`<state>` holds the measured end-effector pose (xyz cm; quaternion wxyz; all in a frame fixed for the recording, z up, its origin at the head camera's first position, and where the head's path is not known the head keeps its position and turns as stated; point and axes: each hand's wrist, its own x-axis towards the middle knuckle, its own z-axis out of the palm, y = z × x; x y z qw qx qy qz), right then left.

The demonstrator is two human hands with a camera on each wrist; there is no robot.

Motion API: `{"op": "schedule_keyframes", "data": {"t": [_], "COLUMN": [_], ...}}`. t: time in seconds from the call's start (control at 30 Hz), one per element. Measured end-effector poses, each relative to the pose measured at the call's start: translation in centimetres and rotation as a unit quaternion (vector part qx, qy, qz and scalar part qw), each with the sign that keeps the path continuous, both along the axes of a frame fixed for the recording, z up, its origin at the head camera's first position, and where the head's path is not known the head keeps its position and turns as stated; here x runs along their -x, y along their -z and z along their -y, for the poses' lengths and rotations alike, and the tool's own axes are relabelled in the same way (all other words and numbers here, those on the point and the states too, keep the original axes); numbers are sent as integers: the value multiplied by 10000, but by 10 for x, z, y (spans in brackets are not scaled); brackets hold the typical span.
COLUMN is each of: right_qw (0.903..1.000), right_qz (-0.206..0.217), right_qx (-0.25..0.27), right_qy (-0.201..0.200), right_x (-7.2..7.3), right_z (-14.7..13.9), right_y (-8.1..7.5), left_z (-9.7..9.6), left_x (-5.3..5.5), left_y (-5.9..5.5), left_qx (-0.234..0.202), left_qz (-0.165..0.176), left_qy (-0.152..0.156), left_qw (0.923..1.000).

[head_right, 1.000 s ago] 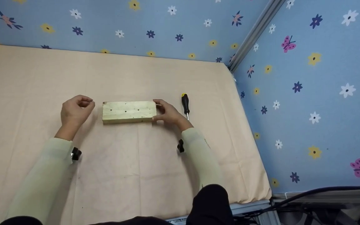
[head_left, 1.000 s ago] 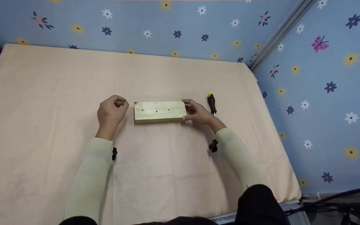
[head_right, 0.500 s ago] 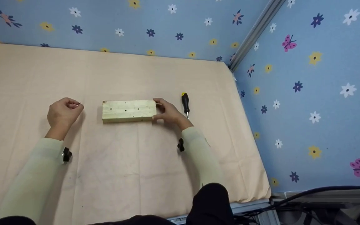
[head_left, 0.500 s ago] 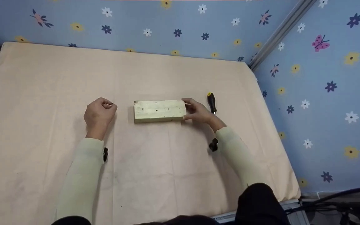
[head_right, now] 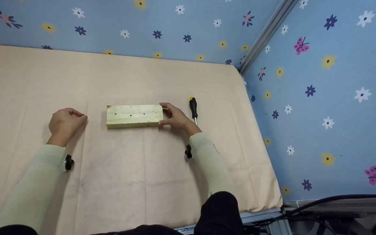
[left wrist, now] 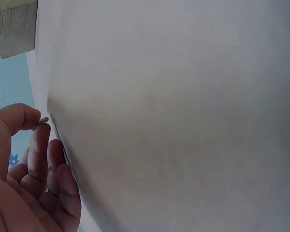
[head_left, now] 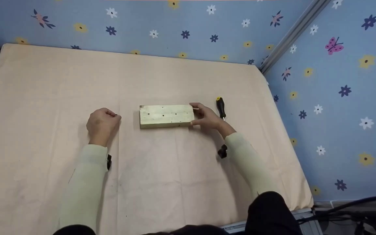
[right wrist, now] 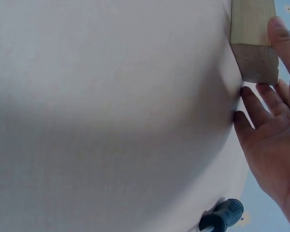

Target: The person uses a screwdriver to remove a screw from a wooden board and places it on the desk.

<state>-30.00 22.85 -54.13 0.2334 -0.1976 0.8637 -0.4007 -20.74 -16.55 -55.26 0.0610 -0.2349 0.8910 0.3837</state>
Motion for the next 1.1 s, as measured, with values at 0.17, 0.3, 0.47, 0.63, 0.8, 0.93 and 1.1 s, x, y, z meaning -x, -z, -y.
{"op": "schedule_keyframes", "data": {"t": [0.17,0.3,0.47,0.63,0.8,0.93,1.1], "right_qw": [9999,9999,9999,9999,9998,9991,9984], "right_qz": [-56,-98,-107,-45,-77,-256,-415], "right_qx": [-66,-71,-106,-100,-187,-300,-361], "right_qy": [52,37,37,89,-24,-139,-159], "right_x": [-1,-2,-2,-1,-1,-2,1], "right_z": [0,-1,-1,0,1,0,-1], "right_y": [0,0,1,0,-1,-5,-23], "left_z": [0,0,0,1,3,6,10], "left_x": [0,-1,-2,-3,-4,-3,3], "left_y": [1,2,1,-1,-3,-6,-13], "left_qx": [10,-58,-164,-242,-331,-443,-345], "left_qz": [143,181,220,284,331,292,233], "left_qy": [-10,-7,22,36,96,209,237], "left_qw": [9999,9998,9996,9993,9989,9984,9989]}}
